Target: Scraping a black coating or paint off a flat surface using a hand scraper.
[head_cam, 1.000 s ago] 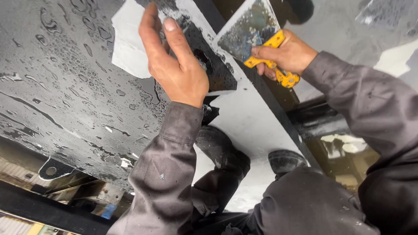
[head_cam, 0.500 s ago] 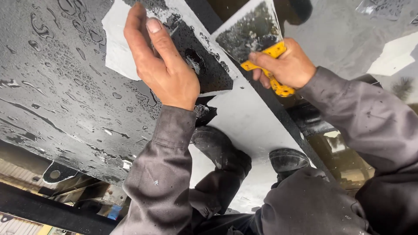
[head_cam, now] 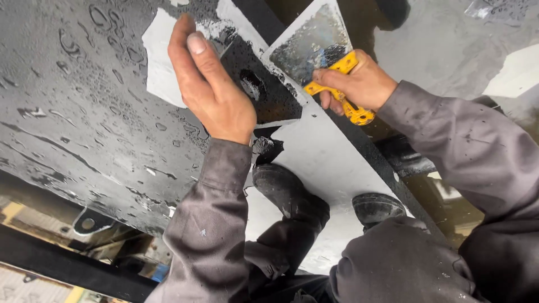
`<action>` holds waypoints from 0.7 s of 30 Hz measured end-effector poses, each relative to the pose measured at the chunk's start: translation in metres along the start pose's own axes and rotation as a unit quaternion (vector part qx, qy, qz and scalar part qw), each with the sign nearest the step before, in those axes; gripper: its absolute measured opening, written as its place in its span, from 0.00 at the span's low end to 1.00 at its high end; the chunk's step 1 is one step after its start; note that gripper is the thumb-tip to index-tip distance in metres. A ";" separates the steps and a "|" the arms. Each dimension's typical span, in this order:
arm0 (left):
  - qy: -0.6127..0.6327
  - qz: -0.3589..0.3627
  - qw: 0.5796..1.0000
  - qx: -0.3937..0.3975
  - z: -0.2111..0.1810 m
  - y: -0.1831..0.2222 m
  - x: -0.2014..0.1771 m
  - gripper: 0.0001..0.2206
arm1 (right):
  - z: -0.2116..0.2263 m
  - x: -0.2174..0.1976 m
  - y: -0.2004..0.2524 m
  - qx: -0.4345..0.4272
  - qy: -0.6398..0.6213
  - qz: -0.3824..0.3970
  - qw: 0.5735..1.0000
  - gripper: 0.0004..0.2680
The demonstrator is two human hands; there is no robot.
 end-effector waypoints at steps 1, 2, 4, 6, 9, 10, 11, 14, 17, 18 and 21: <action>0.001 0.005 1.000 0.004 0.001 0.000 -0.002 0.21 | -0.002 0.007 0.008 -0.003 -0.003 -0.005 1.000 0.07; 0.014 -0.001 1.000 -0.018 0.008 -0.001 -0.002 0.22 | 0.001 0.012 0.014 -0.021 -0.006 -0.002 1.000 0.07; 0.028 -0.001 0.999 -0.041 0.015 -0.003 -0.001 0.24 | 0.002 0.016 0.029 -0.039 -0.011 -0.003 0.999 0.07; 0.040 -0.007 0.999 -0.023 0.015 0.000 -0.005 0.24 | 0.013 0.012 0.048 -0.108 0.136 -0.047 0.984 0.08; 0.060 -0.004 0.998 -0.012 0.020 0.000 -0.004 0.24 | -0.023 -0.005 0.073 -0.009 0.179 -0.092 0.980 0.09; 0.058 -0.004 0.998 -0.012 0.019 0.000 -0.005 0.24 | -0.027 -0.007 0.077 -0.010 0.177 -0.091 0.980 0.09; 0.059 -0.003 0.998 -0.021 0.019 0.000 -0.006 0.24 | -0.029 -0.006 0.080 -0.028 0.149 -0.074 0.986 0.08; 0.067 0.012 0.997 -0.027 0.020 -0.004 -0.003 0.25 | -0.036 -0.007 0.088 -0.037 0.101 -0.068 0.992 0.07; 0.057 0.014 0.998 -0.027 0.021 -0.004 -0.005 0.26 | -0.034 -0.008 0.099 -0.046 0.129 -0.077 0.988 0.07; 0.050 0.011 0.998 -0.021 0.020 -0.004 -0.005 0.26 | -0.027 -0.011 0.104 -0.067 0.177 -0.090 0.978 0.07; 0.048 0.008 0.998 -0.027 0.019 -0.005 -0.005 0.26 | -0.024 -0.009 0.118 -0.103 0.138 -0.104 0.980 0.06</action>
Point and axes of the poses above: each hand's wrist, its own y-axis away from the middle knuckle, its own x-axis out of the palm, z = x × y, the point moved 10 cm from there along -y, towards the middle knuckle, and after that the axes turned 2 degrees about y, right-handed, at the moved point
